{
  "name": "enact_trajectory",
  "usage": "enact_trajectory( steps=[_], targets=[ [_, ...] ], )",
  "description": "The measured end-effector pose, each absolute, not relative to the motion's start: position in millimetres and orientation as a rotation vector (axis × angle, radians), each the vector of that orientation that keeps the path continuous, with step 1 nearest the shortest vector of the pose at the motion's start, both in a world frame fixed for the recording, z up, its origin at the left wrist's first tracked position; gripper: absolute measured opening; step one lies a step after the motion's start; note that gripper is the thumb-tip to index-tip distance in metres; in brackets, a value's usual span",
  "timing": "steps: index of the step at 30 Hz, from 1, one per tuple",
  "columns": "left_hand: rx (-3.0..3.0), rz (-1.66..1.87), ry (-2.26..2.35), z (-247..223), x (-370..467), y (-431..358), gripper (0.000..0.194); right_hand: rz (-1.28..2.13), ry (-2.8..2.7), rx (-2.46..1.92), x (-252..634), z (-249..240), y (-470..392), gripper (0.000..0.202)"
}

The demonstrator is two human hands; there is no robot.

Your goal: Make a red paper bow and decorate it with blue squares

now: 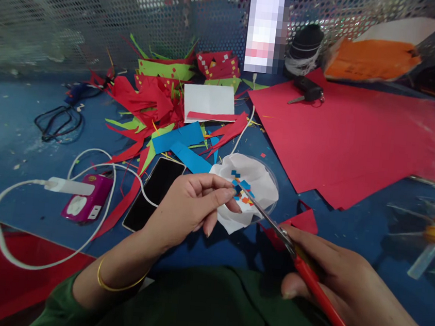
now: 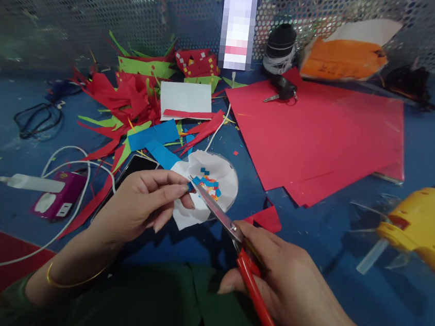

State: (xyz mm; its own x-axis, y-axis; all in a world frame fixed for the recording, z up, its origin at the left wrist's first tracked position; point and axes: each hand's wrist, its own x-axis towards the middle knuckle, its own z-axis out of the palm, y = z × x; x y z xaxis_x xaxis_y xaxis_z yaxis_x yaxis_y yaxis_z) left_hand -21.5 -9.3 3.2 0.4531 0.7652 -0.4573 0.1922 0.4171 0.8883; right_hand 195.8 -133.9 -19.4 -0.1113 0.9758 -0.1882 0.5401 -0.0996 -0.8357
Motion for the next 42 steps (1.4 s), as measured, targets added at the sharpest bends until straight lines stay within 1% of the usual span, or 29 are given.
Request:
enact_trajectory(
  steps=[3, 8, 16, 21, 26, 27, 31, 33, 37, 42],
  targets=[
    [1.14, 0.454, 1.08, 2.9, -21.4, -9.5, 0.017, 1.144, -1.672, -1.667, 196.6, -20.0, -134.2, 0.032],
    [1.162, 0.448, 1.1, 2.6, -22.3, -10.3, 0.019, 1.159, -1.663, -1.647, 196.5, -20.3, -133.7, 0.037],
    [1.179, 0.439, 1.1, 1.9, -21.7, -9.0, 0.018, 1.161, -1.654, -1.674, 196.3, -19.3, -132.0, 0.039],
    [1.189, 0.43, 1.098, 0.9, -24.3, -9.2, 0.019, 1.215, -1.621, -1.663, 195.9, -19.9, -132.5, 0.033],
    [1.158, 0.454, 1.088, 2.8, -23.0, -9.4, 0.019, 1.222, -1.583, -1.712, 196.1, -16.2, -134.7, 0.02],
    [1.155, 0.46, 1.088, 3.5, -22.3, -9.5, 0.02, 1.204, -1.6, -1.724, 196.5, -15.3, -135.1, 0.019],
    [1.154, 0.485, 1.115, 6.3, -19.8, -10.4, 0.022, 1.098, -1.684, -1.756, 198.8, -15.1, -136.4, 0.038],
    [1.149, 0.498, 1.136, 7.0, -19.1, -10.8, 0.021, 1.061, -1.715, -1.757, 199.8, -17.0, -137.0, 0.038],
    [1.147, 0.504, 1.141, 6.2, -19.0, -10.9, 0.022, 1.033, -1.737, -1.743, 200.5, -20.4, -138.3, 0.032],
    [1.155, 0.497, 1.111, 5.4, -19.2, -10.9, 0.021, 1.054, -1.723, -1.706, 199.5, -20.5, -138.2, 0.04]
  ],
)
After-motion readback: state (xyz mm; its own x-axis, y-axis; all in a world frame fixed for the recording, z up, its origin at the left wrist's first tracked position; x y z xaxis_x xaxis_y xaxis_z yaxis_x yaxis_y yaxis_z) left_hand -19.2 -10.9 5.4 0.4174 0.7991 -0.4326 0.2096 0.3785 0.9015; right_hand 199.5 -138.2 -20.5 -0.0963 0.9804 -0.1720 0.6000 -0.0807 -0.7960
